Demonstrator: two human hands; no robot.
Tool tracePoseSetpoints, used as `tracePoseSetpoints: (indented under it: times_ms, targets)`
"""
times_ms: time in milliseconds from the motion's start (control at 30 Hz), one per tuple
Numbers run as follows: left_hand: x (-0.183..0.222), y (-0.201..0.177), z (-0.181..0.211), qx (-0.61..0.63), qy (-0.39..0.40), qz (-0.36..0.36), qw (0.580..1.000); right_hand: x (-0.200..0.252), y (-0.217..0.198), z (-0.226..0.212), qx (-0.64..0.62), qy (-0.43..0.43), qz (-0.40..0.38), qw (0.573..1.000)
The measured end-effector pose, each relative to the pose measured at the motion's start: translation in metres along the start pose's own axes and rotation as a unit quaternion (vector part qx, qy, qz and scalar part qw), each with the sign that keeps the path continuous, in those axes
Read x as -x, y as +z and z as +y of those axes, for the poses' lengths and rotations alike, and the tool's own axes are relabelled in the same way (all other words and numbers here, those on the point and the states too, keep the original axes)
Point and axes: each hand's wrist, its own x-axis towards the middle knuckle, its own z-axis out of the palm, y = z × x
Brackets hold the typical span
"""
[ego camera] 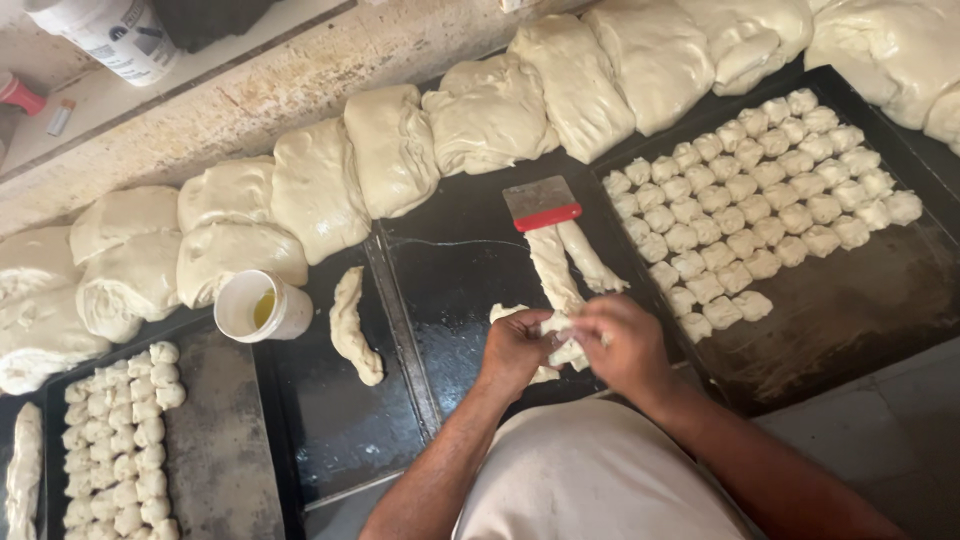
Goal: The person shapes small pieces of dough by hand on a workbench, placing them onto a metal tray, and uses a hand-held cutter to divide a strip of dough into smaller sections.
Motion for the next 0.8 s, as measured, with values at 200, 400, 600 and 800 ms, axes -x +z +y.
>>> tracePoseSetpoints:
  times_ms: [200,400,600,800]
  targets:
    - [0.002,-0.033,0.012,0.168,-0.042,-0.041,0.984,-0.015,0.007,-0.049,0.184,-0.273,-0.002,0.944]
    - [0.018,-0.033,0.030,-0.158,0.073,-0.025,0.984,-0.020,0.033,-0.023,-0.272,0.300,-0.048,0.913]
    - [0.027,-0.005,0.042,-0.207,0.257,0.119,0.937,-0.006,0.031,0.024,-0.456,0.430,-0.110,0.771]
    - [0.023,0.020,0.025,-0.433,0.339,0.109,0.828,-0.017,0.001,0.021,-0.040,0.274,-0.138,0.951]
